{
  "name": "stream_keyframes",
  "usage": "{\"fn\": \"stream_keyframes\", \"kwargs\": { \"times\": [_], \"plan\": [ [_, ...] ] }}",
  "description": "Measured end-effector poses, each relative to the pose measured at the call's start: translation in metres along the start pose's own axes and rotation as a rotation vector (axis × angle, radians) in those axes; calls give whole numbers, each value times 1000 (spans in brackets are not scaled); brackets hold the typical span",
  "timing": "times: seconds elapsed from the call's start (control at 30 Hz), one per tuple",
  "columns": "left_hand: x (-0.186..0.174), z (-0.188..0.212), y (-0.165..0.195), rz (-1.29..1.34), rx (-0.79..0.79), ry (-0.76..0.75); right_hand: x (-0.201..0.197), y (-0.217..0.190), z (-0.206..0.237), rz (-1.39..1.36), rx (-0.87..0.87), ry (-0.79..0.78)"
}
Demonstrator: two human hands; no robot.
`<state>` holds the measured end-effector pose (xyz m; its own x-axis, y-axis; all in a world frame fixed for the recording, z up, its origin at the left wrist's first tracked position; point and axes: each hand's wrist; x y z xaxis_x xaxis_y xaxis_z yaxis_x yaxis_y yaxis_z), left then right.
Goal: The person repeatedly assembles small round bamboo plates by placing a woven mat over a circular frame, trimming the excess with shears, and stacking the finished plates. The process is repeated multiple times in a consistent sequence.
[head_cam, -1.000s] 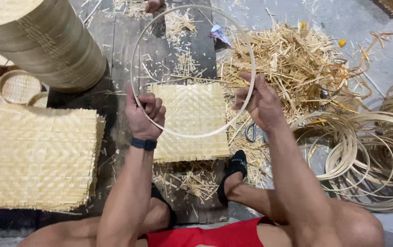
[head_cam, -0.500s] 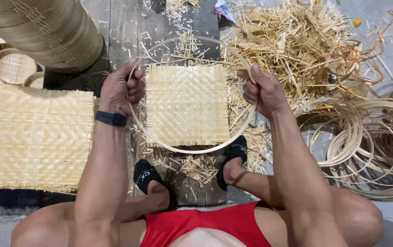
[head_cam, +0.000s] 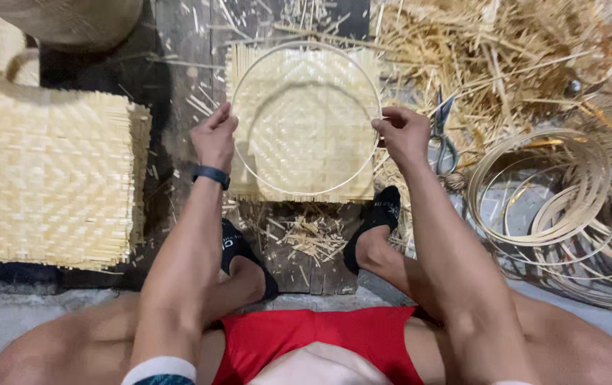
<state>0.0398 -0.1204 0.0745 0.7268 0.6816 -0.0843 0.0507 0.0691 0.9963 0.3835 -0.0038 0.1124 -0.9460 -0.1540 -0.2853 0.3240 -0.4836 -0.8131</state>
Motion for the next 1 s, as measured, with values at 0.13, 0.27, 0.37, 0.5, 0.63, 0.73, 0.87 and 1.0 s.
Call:
{"fn": "stream_keyframes", "kwargs": {
  "times": [0.13, 0.27, 0.37, 0.5, 0.63, 0.73, 0.87, 1.0],
  "plan": [
    [19, -42, -43, -425, -15, -122, 33, 22, -61, 299, -203, 185],
    [36, -73, -58, -472, 50, -154, 52, 29, -100, 212, -128, 160],
    [38, -79, -58, -523, -8, -150, 54, 34, -106, 188, -34, 132],
    [19, -55, -55, -606, -38, -161, 50, 50, -77, 258, -122, 184],
    [-4, -19, -59, -634, 80, -191, 47, 65, -45, 318, -113, 207],
    [-17, -9, -65, -660, 164, -231, 49, 70, -30, 334, -39, 198],
    [-33, -23, -77, -637, 199, -248, 61, 67, -25, 333, -70, 200],
    [-46, -46, -89, -410, -95, -217, 73, 61, -31, 369, -10, 214]
  ]
}}
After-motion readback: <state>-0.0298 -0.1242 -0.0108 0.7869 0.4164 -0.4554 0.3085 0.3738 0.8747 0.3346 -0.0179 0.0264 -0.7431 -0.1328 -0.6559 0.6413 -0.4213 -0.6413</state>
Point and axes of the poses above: each hand's wrist, its own z-axis away from the middle knuckle, its own x-axis out of the palm, y = z × x, and after that the axes turned 12 degrees about x, right-handed
